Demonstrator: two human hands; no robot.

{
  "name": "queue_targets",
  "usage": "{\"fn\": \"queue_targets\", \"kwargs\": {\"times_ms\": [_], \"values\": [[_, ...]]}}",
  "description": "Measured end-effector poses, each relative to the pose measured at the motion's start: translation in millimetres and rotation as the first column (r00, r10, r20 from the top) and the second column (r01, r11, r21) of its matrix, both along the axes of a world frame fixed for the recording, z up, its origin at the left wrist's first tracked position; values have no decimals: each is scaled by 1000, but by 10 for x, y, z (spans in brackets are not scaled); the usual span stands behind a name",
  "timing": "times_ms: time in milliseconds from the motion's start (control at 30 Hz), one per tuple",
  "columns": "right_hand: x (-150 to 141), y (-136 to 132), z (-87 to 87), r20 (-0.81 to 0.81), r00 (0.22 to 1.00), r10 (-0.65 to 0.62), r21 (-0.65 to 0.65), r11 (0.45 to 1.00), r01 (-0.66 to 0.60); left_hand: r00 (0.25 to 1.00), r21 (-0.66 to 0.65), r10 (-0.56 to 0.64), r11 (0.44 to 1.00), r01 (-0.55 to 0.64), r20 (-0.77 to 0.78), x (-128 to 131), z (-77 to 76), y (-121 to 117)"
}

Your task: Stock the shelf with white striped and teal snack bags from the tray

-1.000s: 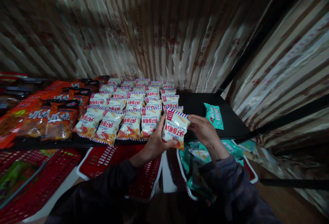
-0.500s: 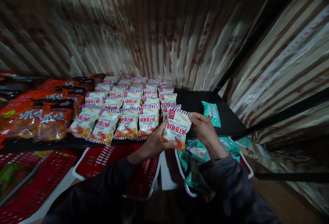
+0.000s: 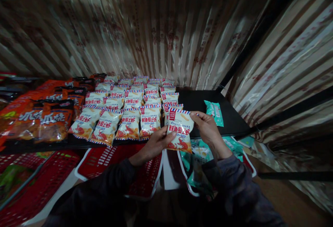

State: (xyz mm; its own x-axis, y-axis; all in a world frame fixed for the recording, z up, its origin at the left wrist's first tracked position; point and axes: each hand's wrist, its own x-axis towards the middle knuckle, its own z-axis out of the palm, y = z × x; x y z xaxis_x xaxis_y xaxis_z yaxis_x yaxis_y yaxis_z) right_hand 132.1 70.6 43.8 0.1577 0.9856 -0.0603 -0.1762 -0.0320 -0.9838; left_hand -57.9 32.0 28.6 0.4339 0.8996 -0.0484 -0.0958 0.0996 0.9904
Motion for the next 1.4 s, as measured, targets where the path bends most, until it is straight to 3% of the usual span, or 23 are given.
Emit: {"fn": "queue_targets", "kwargs": {"times_ms": [167, 267, 467, 667, 867, 1167, 1233, 1333, 1400], "values": [[3, 13, -14, 8, 999, -52, 39, 998, 51, 1000, -11, -12, 1000, 12, 28, 23, 2, -15], [2, 0, -5, 27, 999, -17, 57, 998, 16, 999, -23, 4, 1000, -2, 50, 25, 1, -9], [-27, -90, 15, 20, 975, 221, 8, 975, -221, 969, -50, 230, 973, -226, 88, 15, 57, 74], [-88, -121, -51, 77, 946, 316, -43, 949, -313, 918, -81, 369, 929, -361, 148, 9, 60, 143], [-164, -115, -100, -46, 921, 387, -18, 921, -389, 922, -59, 357, 934, -352, 149, -21, 61, 148], [-211, -135, -100, -75, 949, 306, -9, 951, -308, 942, -23, 286, 958, -286, 177, -29, 77, 152], [-213, -135, -103, -66, 958, 279, -11, 960, -280, 926, 25, 360, 931, -365, 111, -37, 73, 153], [-219, -141, -100, -38, 971, 238, 6, 971, -238, 847, 208, 531, 829, -519, -2, -50, 77, 131], [-232, -160, -80, -7, 976, 216, 37, 976, -215, 812, 343, 583, 770, -538, -34, -56, 85, 105]]}}
